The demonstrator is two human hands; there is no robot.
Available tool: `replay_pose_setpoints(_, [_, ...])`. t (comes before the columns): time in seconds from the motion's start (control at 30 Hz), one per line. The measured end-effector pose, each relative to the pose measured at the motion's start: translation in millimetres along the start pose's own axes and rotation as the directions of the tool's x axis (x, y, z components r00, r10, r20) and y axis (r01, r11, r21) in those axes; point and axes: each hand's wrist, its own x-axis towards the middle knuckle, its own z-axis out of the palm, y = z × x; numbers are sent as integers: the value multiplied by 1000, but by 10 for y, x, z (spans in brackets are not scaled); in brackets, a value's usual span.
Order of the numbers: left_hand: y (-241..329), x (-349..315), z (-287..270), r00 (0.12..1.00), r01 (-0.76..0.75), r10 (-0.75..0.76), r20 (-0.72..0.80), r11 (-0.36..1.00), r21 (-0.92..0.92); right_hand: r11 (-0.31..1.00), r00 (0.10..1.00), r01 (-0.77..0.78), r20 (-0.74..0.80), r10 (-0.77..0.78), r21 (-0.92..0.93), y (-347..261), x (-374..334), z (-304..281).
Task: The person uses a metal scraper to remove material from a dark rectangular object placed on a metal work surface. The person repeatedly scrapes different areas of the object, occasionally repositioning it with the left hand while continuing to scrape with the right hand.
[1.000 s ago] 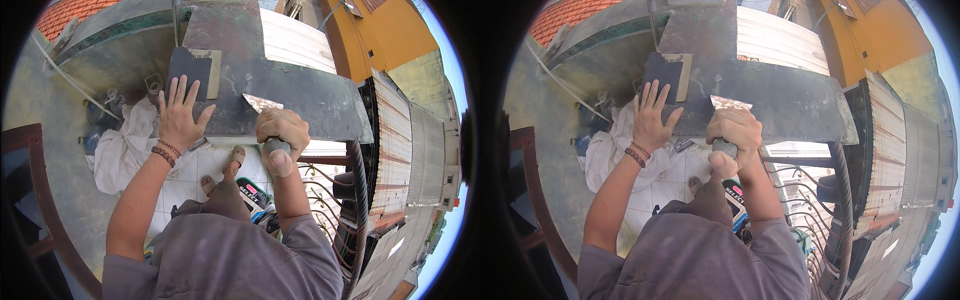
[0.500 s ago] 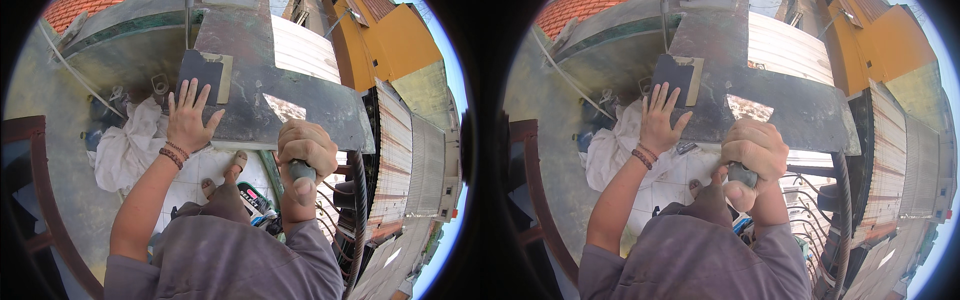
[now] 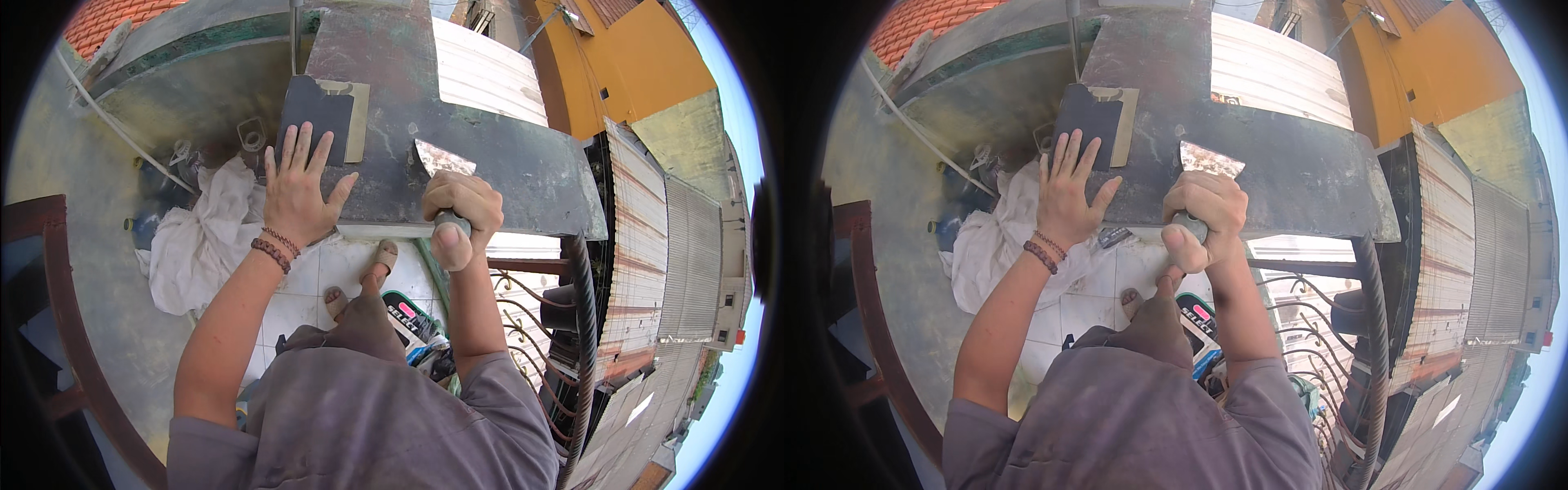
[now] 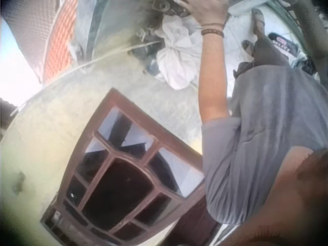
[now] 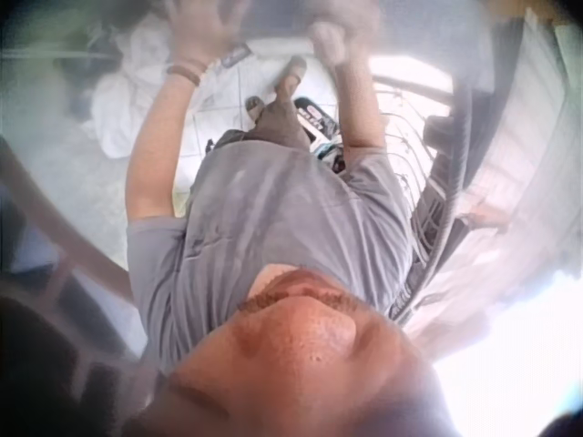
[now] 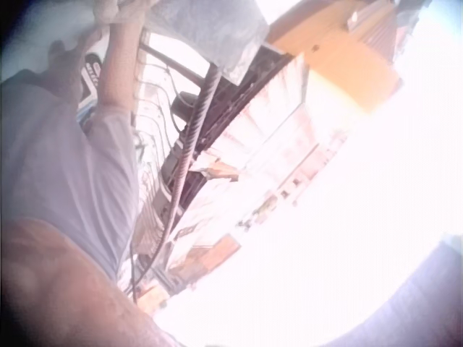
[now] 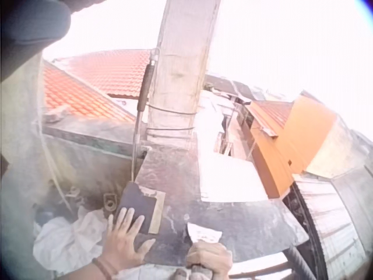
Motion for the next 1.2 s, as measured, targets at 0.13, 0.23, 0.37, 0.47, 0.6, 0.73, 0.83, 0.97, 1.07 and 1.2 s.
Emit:
replay_pose_setpoints(0.13, [-59,-24,-8,1000,25,-25,-8,1000,17,997,994,-25,-103,33,74,-329,181,-36])
replay_pose_setpoints(0.23, [-44,-32,-20,1000,21,-21,-9,1000,1,988,995,93,8,-95,124,-536,170,-75])
replay_pose_setpoints(0.37, [-39,20,4,1000,5,-5,-27,1000,8,995,996,-81,-44,83,50,-207,139,-26])
replay_pose_setpoints(0.47, [-54,8,-20,1000,12,-11,-29,1000,13,991,995,-29,-93,42,133,-381,155,-67])
replay_pose_setpoints(0.6, [-41,-24,-24,1000,9,-8,-23,1000,20,988,996,94,-16,-93,119,-383,49,-38])
replay_pose_setpoints(0.73, [-68,11,11,999,10,-9,-35,1000,25,998,995,-38,-85,42,52,-213,112,-105])
replay_pose_setpoints(0.83, [-45,-22,-14,1000,14,-13,-24,1000,28,985,996,65,-69,-55,162,-511,119,-100])
replay_pose_setpoints(0.97, [-1,5,-8,1000,-2,2,-9,1000,23,999,1000,9,2,-9,44,-23,19,25])
replay_pose_setpoints(1.07, [-51,-10,7,1000,11,-11,6,1000,13,998,998,-3,-63,7,67,-214,159,-1])
replay_pose_setpoints(1.2, [-70,-25,-30,1000,21,-20,-19,1000,21,964,995,96,-33,-91,248,-503,97,28])
